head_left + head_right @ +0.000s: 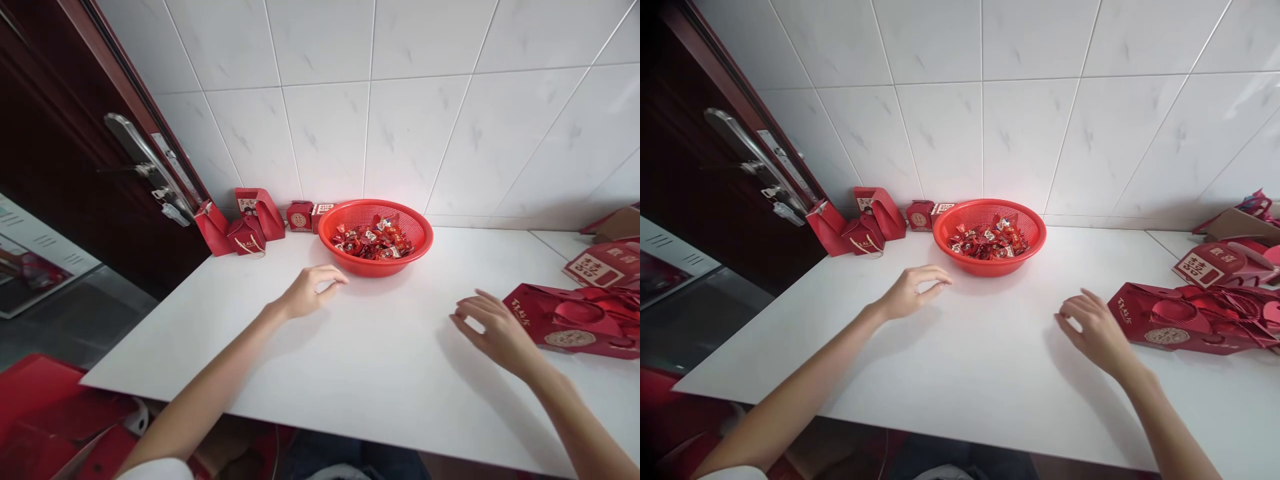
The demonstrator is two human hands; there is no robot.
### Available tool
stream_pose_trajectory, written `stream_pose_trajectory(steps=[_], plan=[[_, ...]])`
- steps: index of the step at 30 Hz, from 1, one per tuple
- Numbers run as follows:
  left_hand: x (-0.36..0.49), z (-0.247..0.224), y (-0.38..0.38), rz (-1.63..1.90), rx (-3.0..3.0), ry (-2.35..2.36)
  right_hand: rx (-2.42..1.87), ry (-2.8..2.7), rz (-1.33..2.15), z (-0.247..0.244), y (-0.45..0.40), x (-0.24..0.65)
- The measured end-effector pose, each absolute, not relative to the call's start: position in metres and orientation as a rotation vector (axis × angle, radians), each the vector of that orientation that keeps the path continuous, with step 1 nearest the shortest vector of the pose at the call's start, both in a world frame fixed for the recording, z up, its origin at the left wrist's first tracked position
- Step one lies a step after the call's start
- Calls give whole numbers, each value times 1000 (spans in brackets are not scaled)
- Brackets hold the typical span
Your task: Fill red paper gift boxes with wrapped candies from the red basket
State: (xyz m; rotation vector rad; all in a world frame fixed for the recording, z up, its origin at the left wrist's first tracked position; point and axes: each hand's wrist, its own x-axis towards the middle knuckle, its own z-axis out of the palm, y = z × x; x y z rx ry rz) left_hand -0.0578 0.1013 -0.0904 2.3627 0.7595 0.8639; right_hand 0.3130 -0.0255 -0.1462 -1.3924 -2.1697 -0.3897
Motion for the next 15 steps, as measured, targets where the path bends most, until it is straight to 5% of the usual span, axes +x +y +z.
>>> stream_pose_trajectory(steps=[8,15], plan=[[-141,-29,122,643,2487,1325,-1104,-2281,-128,-175,-20,224],[-170,-14,214,863,2001,1994,-1212,-2195,84,-179,-27,219]])
